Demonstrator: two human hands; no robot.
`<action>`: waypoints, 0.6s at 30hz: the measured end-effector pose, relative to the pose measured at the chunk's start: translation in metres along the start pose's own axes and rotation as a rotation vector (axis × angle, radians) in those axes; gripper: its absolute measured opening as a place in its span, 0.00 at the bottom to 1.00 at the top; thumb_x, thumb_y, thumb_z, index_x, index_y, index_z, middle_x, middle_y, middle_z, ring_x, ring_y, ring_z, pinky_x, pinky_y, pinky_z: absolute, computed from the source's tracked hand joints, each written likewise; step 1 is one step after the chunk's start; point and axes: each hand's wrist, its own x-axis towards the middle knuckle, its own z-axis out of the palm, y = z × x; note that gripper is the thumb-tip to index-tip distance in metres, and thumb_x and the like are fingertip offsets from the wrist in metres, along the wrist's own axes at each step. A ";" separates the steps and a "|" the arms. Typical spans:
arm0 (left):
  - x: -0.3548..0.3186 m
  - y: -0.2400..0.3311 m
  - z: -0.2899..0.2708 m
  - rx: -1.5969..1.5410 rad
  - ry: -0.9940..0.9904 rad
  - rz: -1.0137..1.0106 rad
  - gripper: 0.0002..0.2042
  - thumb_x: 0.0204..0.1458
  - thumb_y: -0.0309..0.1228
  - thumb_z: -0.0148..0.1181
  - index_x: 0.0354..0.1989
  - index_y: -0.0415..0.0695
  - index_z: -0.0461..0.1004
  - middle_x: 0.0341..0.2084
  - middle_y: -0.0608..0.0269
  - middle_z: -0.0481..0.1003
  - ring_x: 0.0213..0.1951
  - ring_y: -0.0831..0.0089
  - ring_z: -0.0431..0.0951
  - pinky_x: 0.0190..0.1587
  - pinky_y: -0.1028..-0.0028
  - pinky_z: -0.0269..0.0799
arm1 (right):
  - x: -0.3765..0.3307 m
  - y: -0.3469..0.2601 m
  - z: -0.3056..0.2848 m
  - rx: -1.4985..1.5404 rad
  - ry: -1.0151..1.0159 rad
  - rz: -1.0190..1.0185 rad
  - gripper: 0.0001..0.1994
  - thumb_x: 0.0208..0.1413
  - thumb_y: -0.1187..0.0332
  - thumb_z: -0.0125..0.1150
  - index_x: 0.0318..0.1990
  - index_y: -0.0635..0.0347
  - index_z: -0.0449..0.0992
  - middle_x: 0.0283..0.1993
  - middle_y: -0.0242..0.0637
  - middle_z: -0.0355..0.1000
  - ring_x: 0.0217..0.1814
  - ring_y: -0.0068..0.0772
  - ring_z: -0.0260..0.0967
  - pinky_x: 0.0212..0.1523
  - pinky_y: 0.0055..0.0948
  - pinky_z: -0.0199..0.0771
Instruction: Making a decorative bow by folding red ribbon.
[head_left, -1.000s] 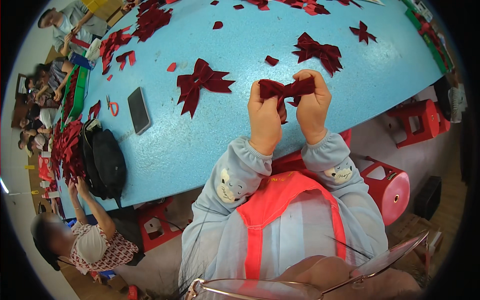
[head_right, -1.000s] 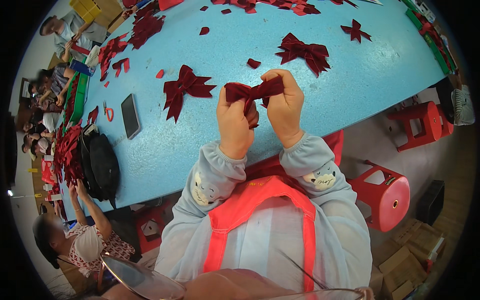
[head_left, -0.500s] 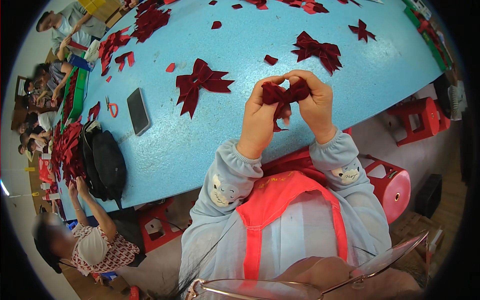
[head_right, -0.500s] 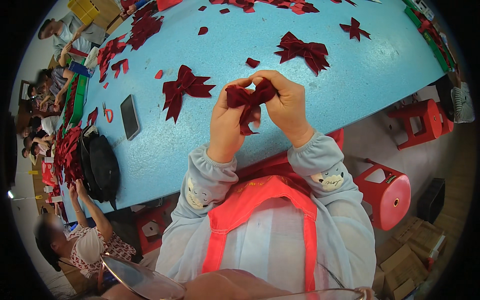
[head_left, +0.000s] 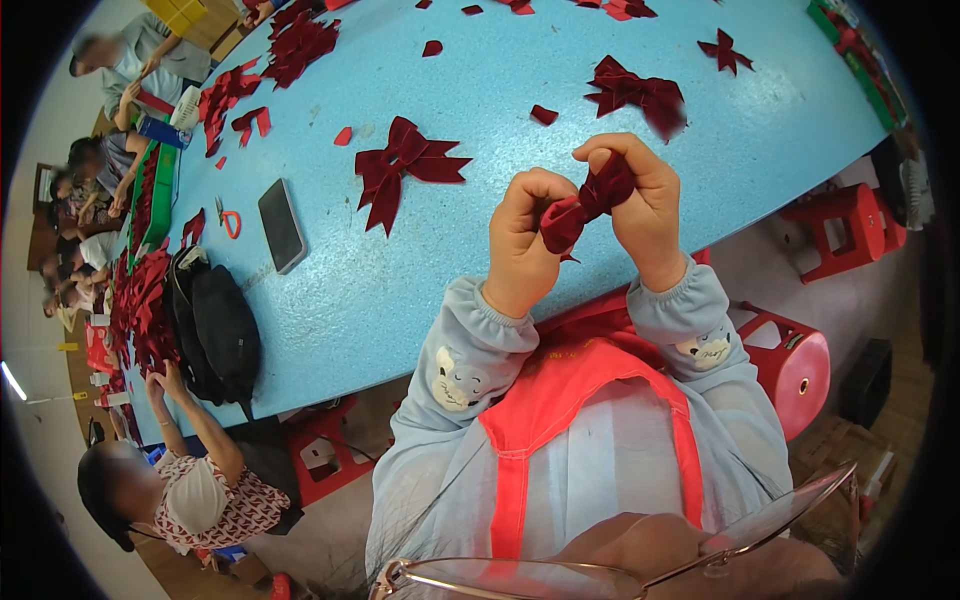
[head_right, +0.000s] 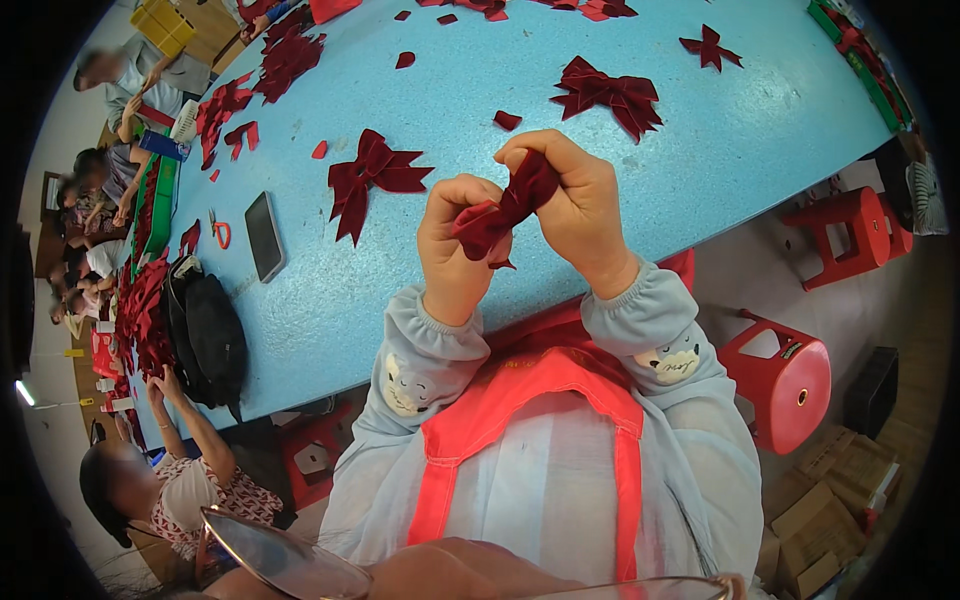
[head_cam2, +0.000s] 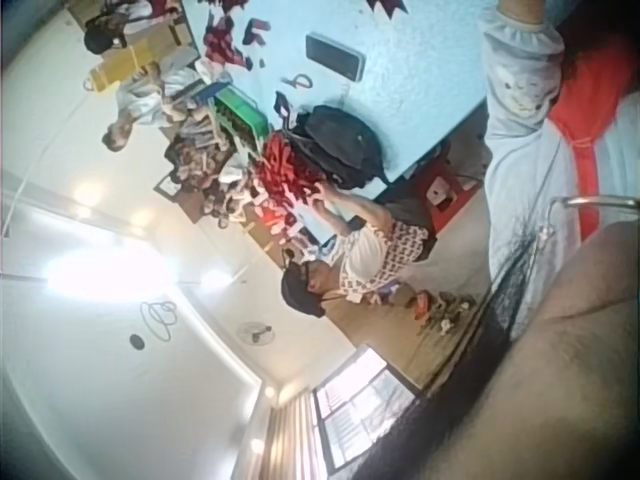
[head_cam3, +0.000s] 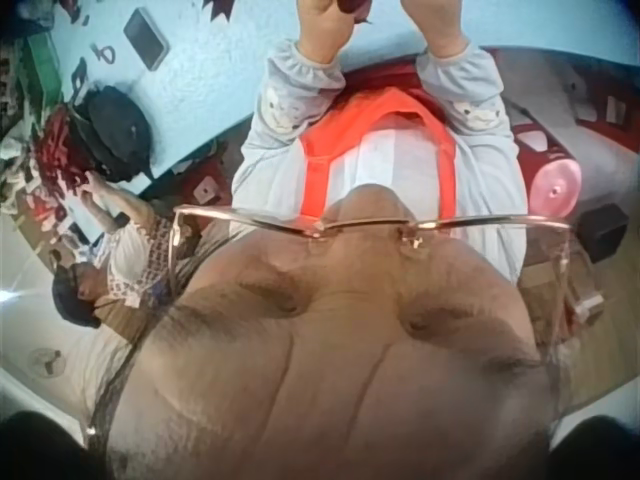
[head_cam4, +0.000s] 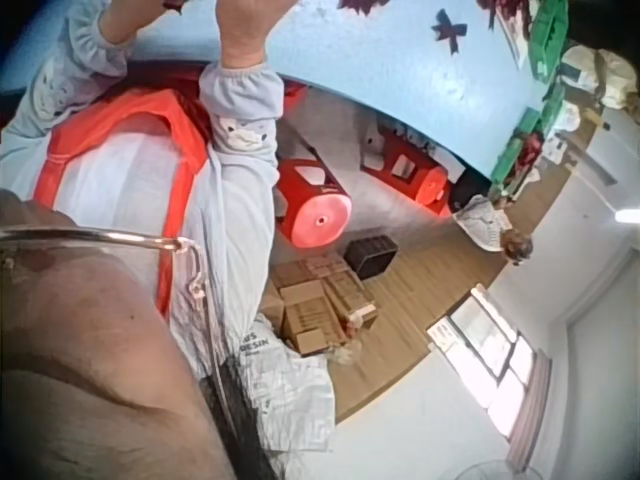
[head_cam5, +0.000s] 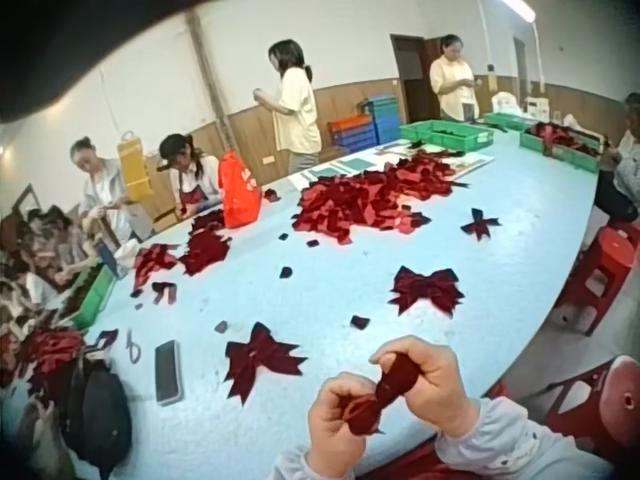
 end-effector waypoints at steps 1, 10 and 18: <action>0.000 0.001 0.002 0.019 -0.008 0.032 0.03 0.55 0.23 0.48 0.35 0.42 0.63 0.25 0.69 0.64 0.17 0.88 0.60 0.17 0.86 0.55 | 0.000 -0.001 0.000 -0.027 -0.005 -0.041 0.09 0.59 0.67 0.49 0.34 0.63 0.72 0.22 0.21 0.63 0.22 0.08 0.54 0.20 0.13 0.54; 0.003 -0.010 0.009 -0.183 0.170 -0.050 0.06 0.57 0.30 0.48 0.36 0.42 0.61 0.22 0.67 0.65 0.13 0.86 0.57 0.12 0.82 0.49 | 0.001 -0.001 -0.002 -0.144 -0.048 -0.032 0.11 0.58 0.67 0.51 0.29 0.66 0.69 0.20 0.26 0.63 0.22 0.12 0.55 0.21 0.16 0.57; 0.013 0.005 0.008 -0.086 0.061 -0.207 0.08 0.57 0.33 0.47 0.37 0.41 0.63 0.15 0.71 0.61 0.12 0.87 0.55 0.13 0.83 0.46 | 0.003 -0.007 -0.007 -0.305 0.004 -0.125 0.05 0.50 0.74 0.55 0.24 0.65 0.70 0.19 0.39 0.66 0.18 0.30 0.62 0.20 0.23 0.62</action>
